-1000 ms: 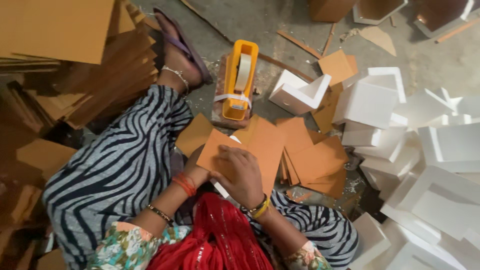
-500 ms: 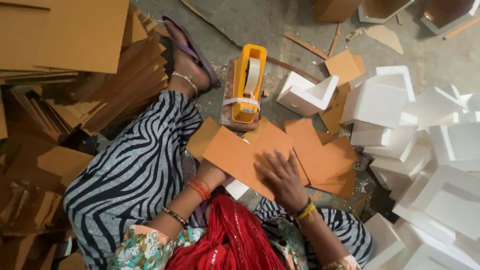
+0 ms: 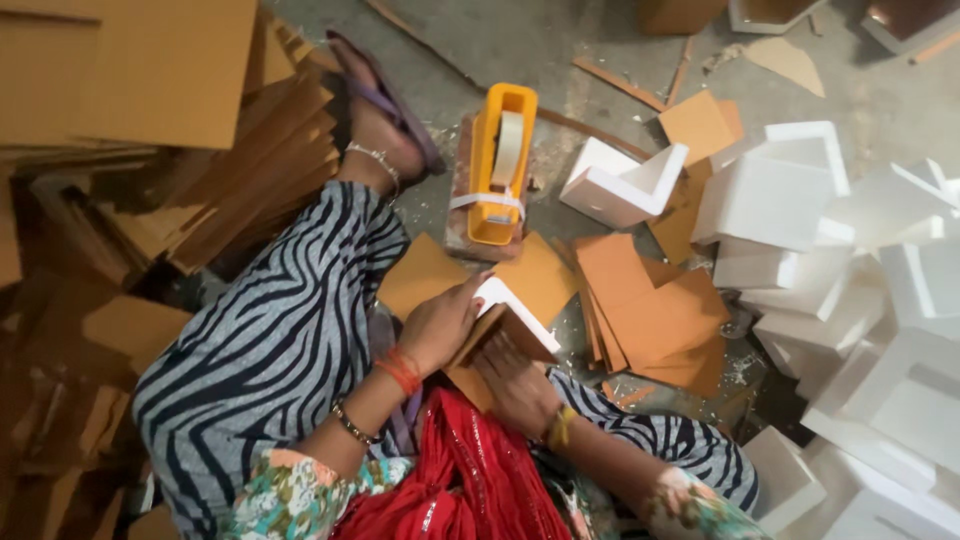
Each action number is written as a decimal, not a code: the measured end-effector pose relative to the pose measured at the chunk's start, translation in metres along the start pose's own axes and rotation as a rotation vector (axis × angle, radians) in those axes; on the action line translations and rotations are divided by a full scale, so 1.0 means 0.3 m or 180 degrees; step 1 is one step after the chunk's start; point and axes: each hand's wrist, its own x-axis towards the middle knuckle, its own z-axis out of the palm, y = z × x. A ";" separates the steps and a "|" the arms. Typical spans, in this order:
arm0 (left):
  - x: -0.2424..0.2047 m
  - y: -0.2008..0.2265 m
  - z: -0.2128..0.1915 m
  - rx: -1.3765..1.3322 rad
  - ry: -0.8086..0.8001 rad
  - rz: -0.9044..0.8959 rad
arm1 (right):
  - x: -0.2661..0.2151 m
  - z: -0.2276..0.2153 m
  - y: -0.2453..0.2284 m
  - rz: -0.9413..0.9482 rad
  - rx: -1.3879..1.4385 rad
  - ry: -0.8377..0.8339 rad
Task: The person sits on the floor and assembles small cardboard boxes by hand. They pick up flat cardboard pieces and white foam inserts, fold the cardboard, and secure the foam into the corners using a tape dispenser. The process is repeated for multiple units, with finished boxes placed to the side.
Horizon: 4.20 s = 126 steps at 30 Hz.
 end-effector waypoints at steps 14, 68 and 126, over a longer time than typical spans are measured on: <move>-0.078 -0.033 -0.008 -0.0094 0.0052 0.0027 | -0.079 -0.212 -0.021 -0.0518 0.1456 0.1874; 0.045 -0.105 -0.048 0.0151 0.1462 0.0307 | 0.204 -0.024 0.005 0.1993 0.3298 0.3357; -0.019 -0.112 -0.180 -0.1039 0.1350 0.0911 | 0.223 -0.279 0.083 0.0447 0.2711 0.1812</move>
